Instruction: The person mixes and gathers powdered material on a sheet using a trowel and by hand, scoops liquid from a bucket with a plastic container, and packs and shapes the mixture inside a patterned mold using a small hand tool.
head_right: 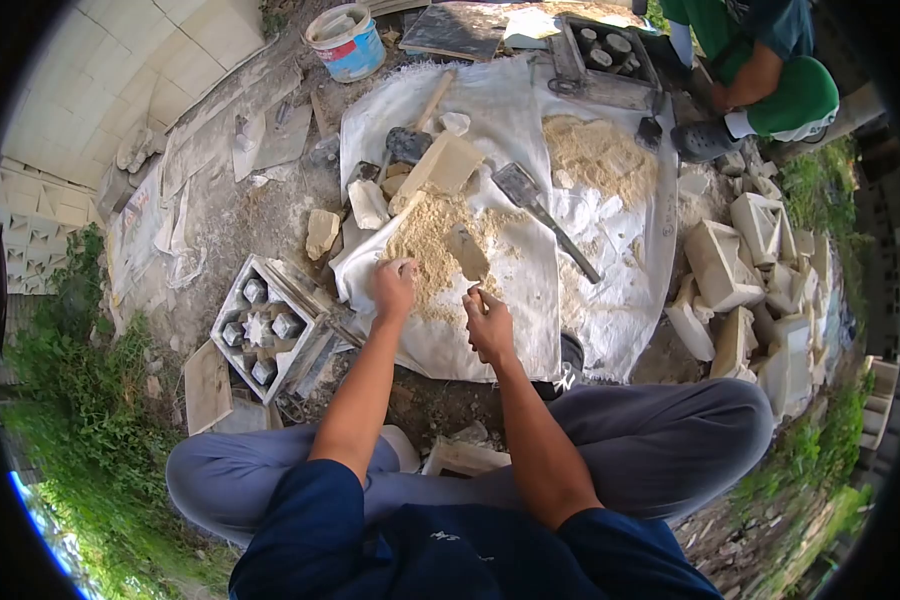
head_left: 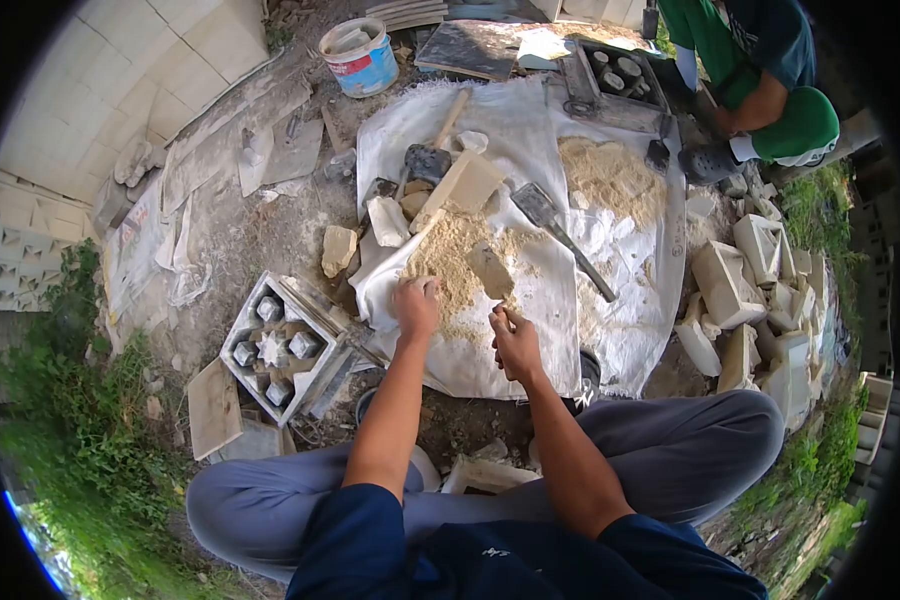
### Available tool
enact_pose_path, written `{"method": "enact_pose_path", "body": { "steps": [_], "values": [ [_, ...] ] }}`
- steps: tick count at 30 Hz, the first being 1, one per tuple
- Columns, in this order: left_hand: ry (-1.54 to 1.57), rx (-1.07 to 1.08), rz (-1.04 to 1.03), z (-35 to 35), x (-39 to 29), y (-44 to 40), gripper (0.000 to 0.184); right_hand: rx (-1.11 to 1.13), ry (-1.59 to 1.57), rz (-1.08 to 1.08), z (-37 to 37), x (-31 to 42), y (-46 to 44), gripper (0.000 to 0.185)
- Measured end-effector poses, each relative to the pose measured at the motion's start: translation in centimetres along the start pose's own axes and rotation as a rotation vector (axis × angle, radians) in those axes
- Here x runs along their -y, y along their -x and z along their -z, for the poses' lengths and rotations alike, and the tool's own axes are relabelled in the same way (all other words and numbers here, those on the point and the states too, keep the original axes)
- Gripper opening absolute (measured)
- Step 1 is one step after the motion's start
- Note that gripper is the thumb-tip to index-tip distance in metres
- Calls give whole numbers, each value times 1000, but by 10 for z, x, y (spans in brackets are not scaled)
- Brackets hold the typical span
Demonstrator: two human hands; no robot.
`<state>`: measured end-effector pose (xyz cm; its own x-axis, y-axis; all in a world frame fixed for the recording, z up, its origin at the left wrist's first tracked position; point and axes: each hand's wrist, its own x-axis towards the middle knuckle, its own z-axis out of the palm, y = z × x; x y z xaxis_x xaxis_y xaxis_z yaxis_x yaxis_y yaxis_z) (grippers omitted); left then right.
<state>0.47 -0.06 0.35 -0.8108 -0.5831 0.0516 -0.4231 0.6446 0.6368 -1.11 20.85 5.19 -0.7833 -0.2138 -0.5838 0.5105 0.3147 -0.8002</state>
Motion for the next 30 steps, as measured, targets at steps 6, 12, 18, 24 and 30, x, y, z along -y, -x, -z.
{"method": "enact_pose_path", "body": {
  "steps": [6,12,18,24,30],
  "values": [
    [38,-129,-19,-16,13,17,41,56,-12,21,-6,1,-6,38],
    [135,-152,69,-32,12,52,52,82,89,50,-28,-8,-24,40],
    [247,-82,181,-24,-5,54,52,192,-27,-127,-53,-3,-7,40],
    [399,-78,129,-37,-2,48,51,316,-202,-233,-44,-2,-12,38],
    [436,-55,129,-40,-4,50,51,409,-346,-308,-32,-10,-14,37]
  ]
}}
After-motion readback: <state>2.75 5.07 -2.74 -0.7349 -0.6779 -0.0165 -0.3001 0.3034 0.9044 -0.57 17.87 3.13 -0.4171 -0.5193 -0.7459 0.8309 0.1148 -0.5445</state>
